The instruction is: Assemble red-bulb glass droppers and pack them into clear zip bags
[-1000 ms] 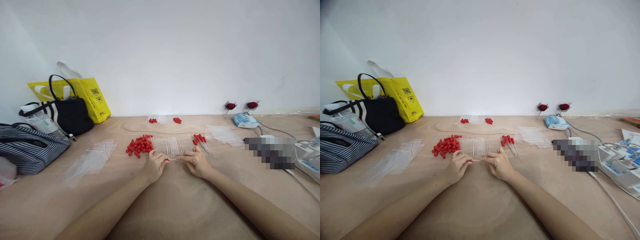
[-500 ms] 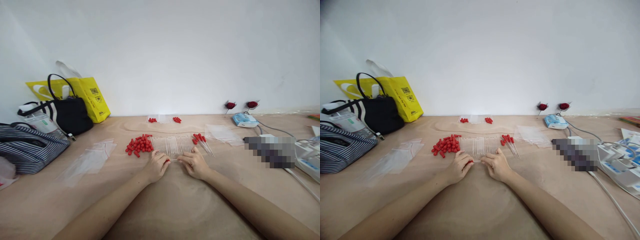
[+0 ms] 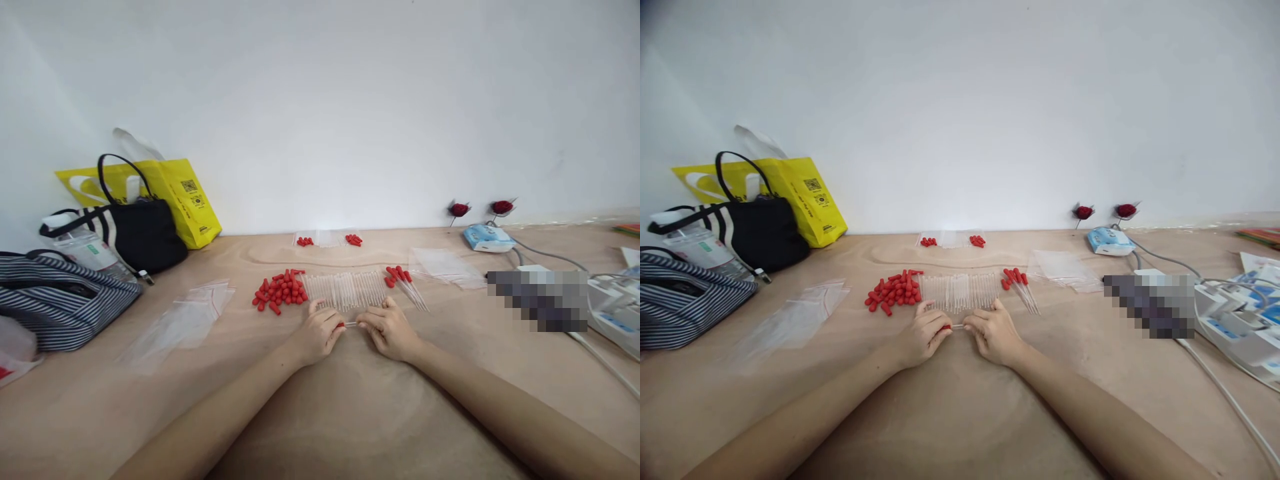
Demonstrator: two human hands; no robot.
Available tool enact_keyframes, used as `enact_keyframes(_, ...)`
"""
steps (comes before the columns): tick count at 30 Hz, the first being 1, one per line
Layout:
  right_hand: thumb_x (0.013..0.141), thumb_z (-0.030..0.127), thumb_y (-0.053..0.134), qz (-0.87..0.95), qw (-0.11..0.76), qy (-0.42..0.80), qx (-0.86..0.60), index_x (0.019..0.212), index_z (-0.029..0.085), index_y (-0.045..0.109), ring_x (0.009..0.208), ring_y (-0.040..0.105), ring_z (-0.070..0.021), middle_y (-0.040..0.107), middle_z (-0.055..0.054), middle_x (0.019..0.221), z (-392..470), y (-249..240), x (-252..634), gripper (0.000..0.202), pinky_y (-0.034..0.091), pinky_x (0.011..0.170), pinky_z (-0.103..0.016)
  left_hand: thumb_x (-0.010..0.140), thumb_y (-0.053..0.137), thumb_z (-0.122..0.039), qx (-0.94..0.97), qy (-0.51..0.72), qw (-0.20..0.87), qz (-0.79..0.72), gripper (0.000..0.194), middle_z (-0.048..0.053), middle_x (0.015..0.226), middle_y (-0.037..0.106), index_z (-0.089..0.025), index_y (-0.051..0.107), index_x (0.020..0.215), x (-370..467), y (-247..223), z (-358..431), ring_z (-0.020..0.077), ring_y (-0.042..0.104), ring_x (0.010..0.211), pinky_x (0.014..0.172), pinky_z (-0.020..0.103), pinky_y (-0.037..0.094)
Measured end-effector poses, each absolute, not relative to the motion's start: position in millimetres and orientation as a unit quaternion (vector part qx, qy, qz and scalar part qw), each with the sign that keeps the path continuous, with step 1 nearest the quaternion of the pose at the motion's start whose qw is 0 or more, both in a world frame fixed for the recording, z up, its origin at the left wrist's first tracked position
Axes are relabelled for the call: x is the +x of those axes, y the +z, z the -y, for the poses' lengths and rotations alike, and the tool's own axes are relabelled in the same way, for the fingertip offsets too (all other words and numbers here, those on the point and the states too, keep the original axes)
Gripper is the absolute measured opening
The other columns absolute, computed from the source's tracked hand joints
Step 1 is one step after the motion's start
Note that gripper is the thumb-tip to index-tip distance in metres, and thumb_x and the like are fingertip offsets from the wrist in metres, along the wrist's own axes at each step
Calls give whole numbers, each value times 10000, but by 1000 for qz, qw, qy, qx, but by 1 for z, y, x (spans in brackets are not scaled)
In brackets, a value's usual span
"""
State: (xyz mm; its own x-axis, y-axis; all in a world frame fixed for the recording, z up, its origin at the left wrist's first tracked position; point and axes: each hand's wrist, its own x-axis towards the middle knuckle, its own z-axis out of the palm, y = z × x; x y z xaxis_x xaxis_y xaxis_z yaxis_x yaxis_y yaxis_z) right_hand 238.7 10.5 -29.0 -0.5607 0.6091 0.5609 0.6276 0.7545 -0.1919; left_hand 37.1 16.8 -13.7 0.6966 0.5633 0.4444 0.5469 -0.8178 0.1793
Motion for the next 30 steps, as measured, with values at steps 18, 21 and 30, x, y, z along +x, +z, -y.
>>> enact_keyframes(18, 873, 199, 354, 876, 305, 44, -372, 830, 186, 567, 611, 510, -107, 633, -12, 731, -10, -25, 240, 218, 239, 644, -277, 858, 445, -249, 898, 291, 64, -323, 139, 3, 802, 674, -204, 573, 827, 26, -13, -20, 143, 593, 763, 941, 406, 212)
enact_keyframes(21, 872, 196, 352, 879, 306, 38, -364, 815, 179, 567, 605, 514, -109, 626, -18, 702, -10, -27, 239, 223, 247, 641, -274, 865, 416, -244, 903, 282, 54, -320, 173, 5, 768, 668, -201, 574, 807, 28, -12, -18, 146, 586, 748, 928, 402, 222)
enact_keyframes(30, 891, 217, 333, 874, 320, 59, -362, 826, 177, 571, 623, 527, -116, 630, -26, 708, -12, -30, 238, 249, 269, 647, -275, 870, 401, -223, 906, 259, 58, -331, 178, 17, 822, 662, -215, 577, 847, 27, -11, -19, 159, 568, 807, 937, 420, 181)
